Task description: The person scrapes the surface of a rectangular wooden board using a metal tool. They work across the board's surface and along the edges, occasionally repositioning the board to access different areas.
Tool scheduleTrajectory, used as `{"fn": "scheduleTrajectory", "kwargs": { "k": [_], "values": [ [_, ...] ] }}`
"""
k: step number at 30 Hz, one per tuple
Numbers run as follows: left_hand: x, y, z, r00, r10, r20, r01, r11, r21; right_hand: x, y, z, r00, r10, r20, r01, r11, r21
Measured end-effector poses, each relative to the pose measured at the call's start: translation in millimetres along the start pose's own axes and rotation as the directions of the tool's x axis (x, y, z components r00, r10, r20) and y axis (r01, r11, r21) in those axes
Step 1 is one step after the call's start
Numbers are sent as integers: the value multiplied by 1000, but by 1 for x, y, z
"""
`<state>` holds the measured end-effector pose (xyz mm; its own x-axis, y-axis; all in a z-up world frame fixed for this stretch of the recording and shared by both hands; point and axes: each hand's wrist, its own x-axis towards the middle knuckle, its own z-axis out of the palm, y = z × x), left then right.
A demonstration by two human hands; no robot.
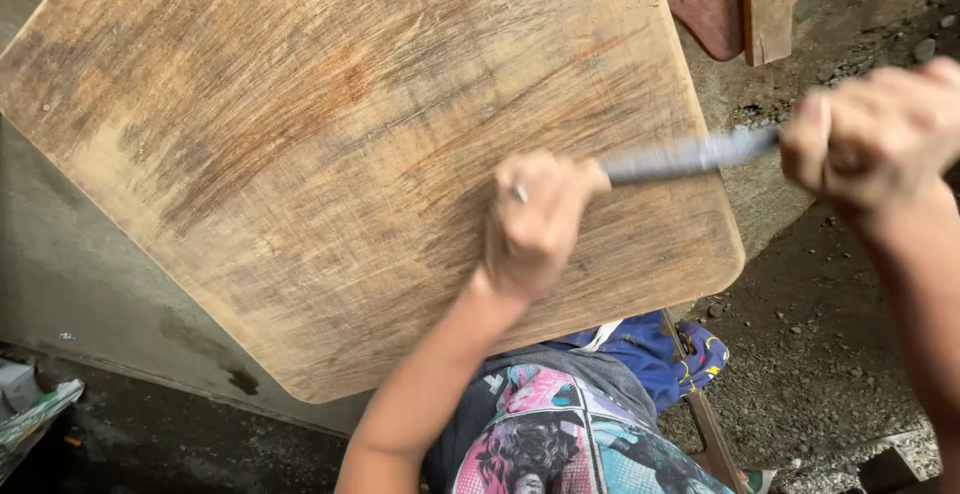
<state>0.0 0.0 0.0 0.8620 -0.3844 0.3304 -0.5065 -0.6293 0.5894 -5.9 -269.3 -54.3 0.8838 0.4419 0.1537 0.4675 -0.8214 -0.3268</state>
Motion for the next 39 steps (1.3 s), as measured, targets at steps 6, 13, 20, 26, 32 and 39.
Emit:
{"fn": "scheduleTrajectory", "kwargs": {
  "k": [6,13,20,26,32,39],
  "values": [
    [15,-43,23,983,-55,-174,88,978,187,32,36,43,984,10,-176,-50,973,-226],
    [-31,25,6,998,-66,-1,65,997,-43,-25,-10,-14,998,-23,58,24,1000,-14],
    [25,-29,18,990,-31,-137,43,995,86,21,23,22,993,72,-97,-83,991,-109],
    [5,5,8,994,-41,-102,45,998,38,-4,6,-1,997,15,-79,-29,984,-177],
    [-10,18,13,997,-69,-30,68,997,-26,-27,8,-1,998,-1,-57,0,1000,-19],
    [34,-45,29,984,-17,-177,59,970,235,21,52,46,980,189,-67,-198,964,-175]
  ]
}}
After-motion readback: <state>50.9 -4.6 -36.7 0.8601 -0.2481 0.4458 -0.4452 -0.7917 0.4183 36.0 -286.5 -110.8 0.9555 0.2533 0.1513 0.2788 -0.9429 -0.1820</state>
